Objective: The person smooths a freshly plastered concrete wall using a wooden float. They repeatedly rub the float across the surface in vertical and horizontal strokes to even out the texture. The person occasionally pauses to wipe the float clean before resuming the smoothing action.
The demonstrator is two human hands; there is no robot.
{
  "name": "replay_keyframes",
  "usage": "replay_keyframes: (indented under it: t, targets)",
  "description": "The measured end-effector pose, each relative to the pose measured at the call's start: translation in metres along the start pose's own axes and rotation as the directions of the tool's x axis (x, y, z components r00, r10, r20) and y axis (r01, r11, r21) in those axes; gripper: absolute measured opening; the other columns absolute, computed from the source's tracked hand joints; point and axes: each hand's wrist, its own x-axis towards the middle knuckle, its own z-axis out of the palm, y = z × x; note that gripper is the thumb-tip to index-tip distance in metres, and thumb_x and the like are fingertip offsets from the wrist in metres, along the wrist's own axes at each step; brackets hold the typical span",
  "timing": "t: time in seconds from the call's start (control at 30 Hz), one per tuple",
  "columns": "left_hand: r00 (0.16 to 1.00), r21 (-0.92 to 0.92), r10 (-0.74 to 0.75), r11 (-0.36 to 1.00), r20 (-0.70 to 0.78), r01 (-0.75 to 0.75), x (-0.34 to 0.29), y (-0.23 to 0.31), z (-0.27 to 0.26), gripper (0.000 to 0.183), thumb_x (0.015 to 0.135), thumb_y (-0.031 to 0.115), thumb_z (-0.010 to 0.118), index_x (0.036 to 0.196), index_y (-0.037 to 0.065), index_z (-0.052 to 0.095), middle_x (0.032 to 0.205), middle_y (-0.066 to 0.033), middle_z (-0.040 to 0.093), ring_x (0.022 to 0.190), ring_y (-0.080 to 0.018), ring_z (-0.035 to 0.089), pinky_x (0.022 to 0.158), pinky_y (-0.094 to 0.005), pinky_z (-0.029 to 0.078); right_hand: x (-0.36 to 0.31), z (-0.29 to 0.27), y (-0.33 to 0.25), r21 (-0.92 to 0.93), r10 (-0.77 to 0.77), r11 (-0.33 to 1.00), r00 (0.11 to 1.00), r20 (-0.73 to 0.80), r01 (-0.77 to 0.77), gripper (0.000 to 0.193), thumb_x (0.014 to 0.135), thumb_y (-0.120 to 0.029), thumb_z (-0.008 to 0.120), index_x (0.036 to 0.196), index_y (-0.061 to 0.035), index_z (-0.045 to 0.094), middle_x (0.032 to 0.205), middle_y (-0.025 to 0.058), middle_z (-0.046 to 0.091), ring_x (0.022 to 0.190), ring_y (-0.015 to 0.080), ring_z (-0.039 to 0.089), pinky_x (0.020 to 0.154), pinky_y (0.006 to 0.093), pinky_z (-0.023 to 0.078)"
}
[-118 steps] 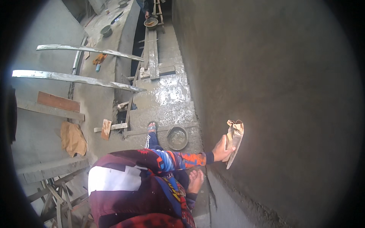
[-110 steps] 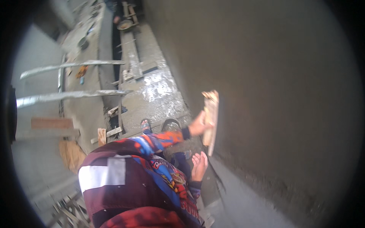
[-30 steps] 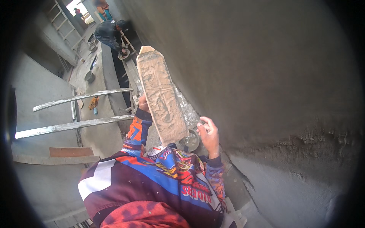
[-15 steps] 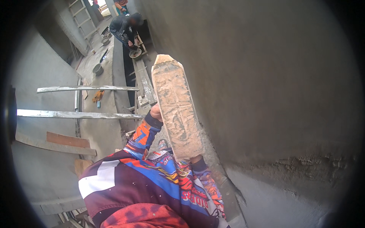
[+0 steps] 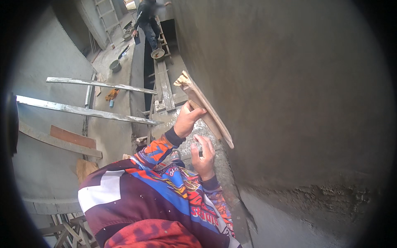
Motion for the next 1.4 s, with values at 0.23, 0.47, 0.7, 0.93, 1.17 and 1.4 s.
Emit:
replay_keyframes:
  t: [0.23,0.47,0.7,0.93,1.17,1.4]
  targets:
    - [0.978,0.335,0.142,0.938,-0.155,-0.083,-0.005,-0.043,-0.012,0.043,0.077,0.013,0.074,0.111,-0.003,0.052,0.101,-0.0107,0.062,0.091,-0.0173,0.061,0.081,-0.0323,0.052,0.025,0.004,0.035,-0.485,-0.212,0.866,0.967,-0.139,0.120,0.056,0.079,-0.003,0.068,0.132,0.0029,0.051,0.128,0.0198,0.050,0.120,0.0370,0.048,0.101,0.0476,0.038]
    - [0.970,0.369,0.136,0.928,-0.200,-0.054,0.000,-0.050,-0.011,0.035,0.082,0.011,0.071,0.109,-0.002,0.053,0.101,-0.0082,0.064,0.091,-0.0144,0.062,0.080,-0.0302,0.052,0.042,0.019,0.074,-0.718,-0.296,0.685,0.947,-0.125,0.120,0.064,0.079,-0.016,0.072,0.137,-0.0027,0.049,0.131,0.0149,0.044,0.122,0.0340,0.043,0.099,0.0509,0.034]
    - [0.968,0.183,0.125,0.979,-0.219,-0.085,-0.005,-0.055,-0.005,0.023,0.082,0.013,0.071,0.099,-0.002,0.063,0.095,-0.0065,0.068,0.085,-0.0128,0.064,0.075,-0.0286,0.053,0.054,0.010,0.104,-0.821,-0.428,0.529,0.903,-0.039,0.216,0.062,0.079,-0.024,0.075,0.135,-0.0079,0.053,0.131,0.0150,0.044,0.121,0.0344,0.044,0.094,0.0501,0.035]
    - [0.975,0.051,0.041,0.998,-0.216,-0.030,-0.008,-0.044,0.000,0.021,0.085,0.015,0.071,0.098,-0.001,0.067,0.095,-0.0059,0.069,0.087,-0.0121,0.065,0.077,-0.0276,0.052,0.074,-0.004,0.091,-0.823,-0.513,0.459,0.856,0.061,0.334,0.058,0.076,-0.021,0.078,0.129,-0.0127,0.058,0.126,0.0106,0.045,0.115,0.0308,0.046,0.092,0.0454,0.035]
    - [0.984,0.034,0.045,0.999,-0.171,-0.039,-0.016,-0.023,0.019,0.023,0.092,0.024,0.070,0.100,0.003,0.068,0.095,-0.0020,0.069,0.088,-0.0083,0.062,0.079,-0.0259,0.050,0.086,-0.013,0.078,-0.829,-0.601,0.414,0.797,0.062,0.376,0.058,0.070,-0.018,0.081,0.124,-0.0124,0.058,0.126,0.0108,0.045,0.113,0.0313,0.047,0.093,0.0469,0.036]
    - [0.977,0.125,0.172,0.980,-0.129,-0.156,-0.013,0.004,0.047,0.019,0.093,0.022,0.068,0.094,0.003,0.069,0.087,0.0024,0.067,0.080,-0.0041,0.059,0.068,-0.0221,0.047,0.114,-0.012,0.049,-0.854,-0.729,0.372,0.685,-0.024,0.365,0.033,0.084,-0.017,0.071,0.114,-0.0104,0.058,0.123,0.0138,0.049,0.108,0.0315,0.050,0.090,0.0456,0.036]
